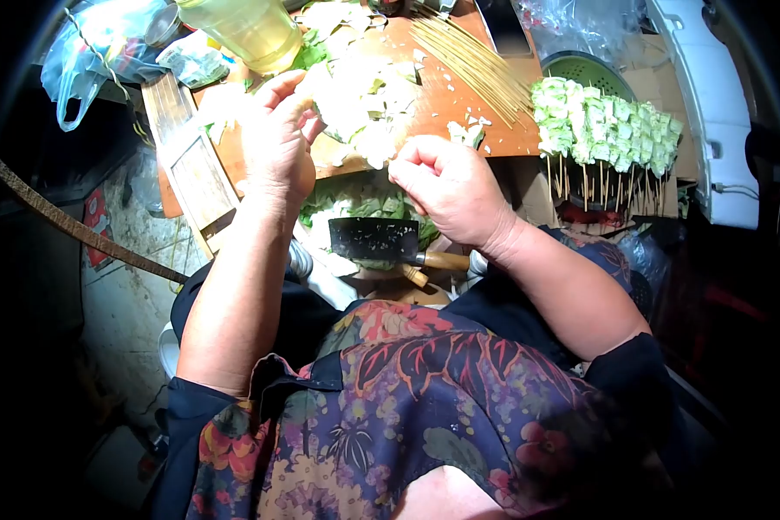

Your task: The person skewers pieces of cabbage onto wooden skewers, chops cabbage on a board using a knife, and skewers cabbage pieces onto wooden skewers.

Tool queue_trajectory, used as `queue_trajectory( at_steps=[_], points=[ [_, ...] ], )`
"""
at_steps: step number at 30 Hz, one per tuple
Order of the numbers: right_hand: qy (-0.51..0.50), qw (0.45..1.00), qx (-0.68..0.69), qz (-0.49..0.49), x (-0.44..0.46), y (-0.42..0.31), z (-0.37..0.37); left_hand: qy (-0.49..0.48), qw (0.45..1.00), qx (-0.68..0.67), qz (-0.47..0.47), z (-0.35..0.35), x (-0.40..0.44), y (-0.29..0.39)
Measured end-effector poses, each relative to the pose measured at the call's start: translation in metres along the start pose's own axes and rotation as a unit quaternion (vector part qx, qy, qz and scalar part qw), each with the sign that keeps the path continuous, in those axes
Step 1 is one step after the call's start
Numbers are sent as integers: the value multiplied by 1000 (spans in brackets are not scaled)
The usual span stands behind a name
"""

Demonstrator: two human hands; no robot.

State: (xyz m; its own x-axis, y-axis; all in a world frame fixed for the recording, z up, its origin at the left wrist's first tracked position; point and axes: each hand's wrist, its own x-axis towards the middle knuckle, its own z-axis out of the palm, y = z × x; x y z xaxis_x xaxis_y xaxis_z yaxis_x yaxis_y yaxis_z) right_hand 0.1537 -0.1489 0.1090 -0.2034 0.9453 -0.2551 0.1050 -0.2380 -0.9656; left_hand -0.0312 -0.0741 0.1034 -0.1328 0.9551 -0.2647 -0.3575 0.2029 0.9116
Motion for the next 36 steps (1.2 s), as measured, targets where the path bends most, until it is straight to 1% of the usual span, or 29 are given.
queue_trajectory(
  at_steps=[1,2,3,5,7,9,10,11,12,13,14,15,17,18,20,21,23,25,28,29,31,33,35,36],
  points=[
    [-1,1000,-16,-5,2,0,1,9,1000,6,14,0,2,1],
    [-28,1000,7,-2,2,-1,3,17,999,12,28,0,4,2],
    [-30,1000,3,-5,2,-4,4,18,999,8,32,-1,6,0],
    [-54,997,8,58,0,-11,5,12,998,-27,51,-6,12,-4],
    [-73,994,17,74,-1,-14,7,32,997,-54,46,-3,10,-1],
    [-46,998,-34,-5,-2,-5,12,53,994,-83,40,-3,12,-2],
    [-25,995,-87,-39,-2,-3,12,68,990,-123,13,-5,15,-7],
    [-28,995,-92,-40,-3,-3,14,83,983,-163,-15,-6,18,-10],
    [-19,990,-116,-73,-3,-2,17,71,970,-229,-39,4,17,-9],
    [-8,985,-139,-106,-3,-2,20,72,969,-233,-37,5,15,-8],
    [-8,979,-171,-114,-3,-6,22,56,969,-221,-93,5,12,-7],
    [-10,978,-173,-114,-2,-6,23,39,966,-207,-149,4,10,-6],
    [-10,973,-185,-135,-1,-5,23,25,961,-234,-146,-2,15,-12],
    [-10,973,-186,-135,-1,-4,23,29,962,-239,-128,-3,18,-12],
    [-35,995,-81,-53,-2,-2,24,30,963,-246,-110,-8,23,-15],
    [-33,995,-82,-52,-2,-2,24,47,963,-240,-116,-7,22,-10],
    [-24,989,-114,-90,-3,-2,25,63,962,-234,-126,-2,18,-6],
    [-18,987,-127,-91,-5,-4,26,83,969,-200,-115,4,12,-5],
    [2,985,-129,-114,-7,-2,28,81,972,-188,-116,5,13,-10],
    [4,985,-129,-113,-7,-2,28,80,972,-188,-118,4,13,-12],
    [1,989,-112,-98,-8,-5,27,43,968,-214,-124,5,11,-11],
    [11,990,-104,-95,-9,-5,30,57,968,-204,-132,7,11,-13],
    [15,990,-89,-105,-7,-4,30,20,971,-187,-148,6,13,-17],
    [4,998,-41,-50,-7,-8,29,19,971,-186,-150,8,10,-17]
  ],
)
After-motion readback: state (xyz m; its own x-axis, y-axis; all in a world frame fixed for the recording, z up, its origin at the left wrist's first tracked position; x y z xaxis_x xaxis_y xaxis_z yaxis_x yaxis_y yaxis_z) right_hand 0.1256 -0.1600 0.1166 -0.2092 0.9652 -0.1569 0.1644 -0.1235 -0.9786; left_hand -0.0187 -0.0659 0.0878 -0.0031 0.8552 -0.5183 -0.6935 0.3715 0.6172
